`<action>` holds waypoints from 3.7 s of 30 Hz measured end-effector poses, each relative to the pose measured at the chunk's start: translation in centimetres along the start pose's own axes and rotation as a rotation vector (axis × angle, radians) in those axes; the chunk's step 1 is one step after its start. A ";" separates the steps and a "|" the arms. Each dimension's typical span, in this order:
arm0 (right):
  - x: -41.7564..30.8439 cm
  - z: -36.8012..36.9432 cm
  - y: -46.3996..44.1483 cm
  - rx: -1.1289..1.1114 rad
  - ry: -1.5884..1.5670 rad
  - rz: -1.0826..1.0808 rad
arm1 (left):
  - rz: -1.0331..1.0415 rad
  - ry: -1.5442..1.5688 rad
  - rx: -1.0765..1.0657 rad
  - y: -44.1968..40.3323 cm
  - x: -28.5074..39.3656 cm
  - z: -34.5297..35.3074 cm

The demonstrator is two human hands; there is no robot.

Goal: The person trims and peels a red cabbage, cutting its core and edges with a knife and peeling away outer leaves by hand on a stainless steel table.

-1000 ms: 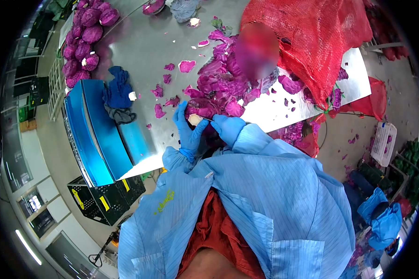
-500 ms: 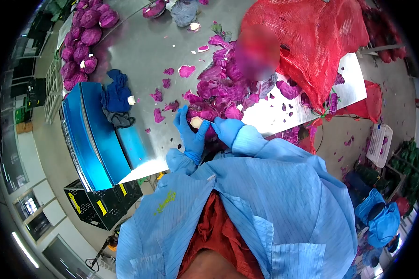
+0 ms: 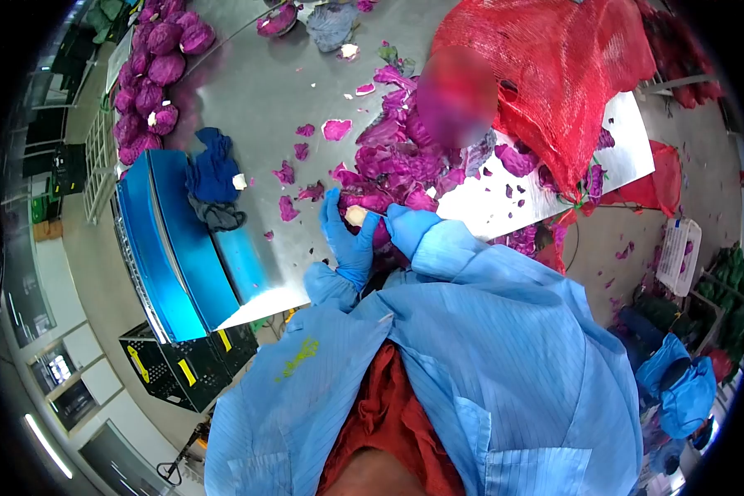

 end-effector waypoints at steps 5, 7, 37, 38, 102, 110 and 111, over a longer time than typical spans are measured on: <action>0.9 0.4 0.0 0.096 0.066 0.000 | -0.047 -0.041 0.015 -0.1 1.0 0.1; 0.8 0.0 -0.1 0.151 0.070 -0.032 | -0.050 -0.049 0.034 -0.2 0.9 0.5; 3.7 -1.2 -3.1 -0.020 0.157 0.016 | 0.000 -0.062 0.066 -1.0 1.1 0.2; 5.5 -2.4 -3.5 0.109 0.072 0.021 | 0.007 -0.052 0.054 -0.7 1.0 0.0; -1.1 2.5 -1.9 -0.405 -0.706 0.126 | -0.283 0.746 -0.251 3.8 -3.6 -5.7; -1.5 0.2 -0.5 -0.341 -0.769 0.334 | -0.323 0.899 -0.305 3.8 -2.5 -5.8; -1.5 -0.5 -0.7 -0.262 -0.729 0.273 | -0.329 0.918 -0.312 3.9 -2.5 -5.8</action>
Point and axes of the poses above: each hand's wrist, its own y-axis away from the middle knuckle, its own z-axis out of the palm, x = y × z, the point moved 7 cm from there along -y, towards the middle knuckle, and after that the axes turned 9 degrees about -y, right-handed, at the moved point
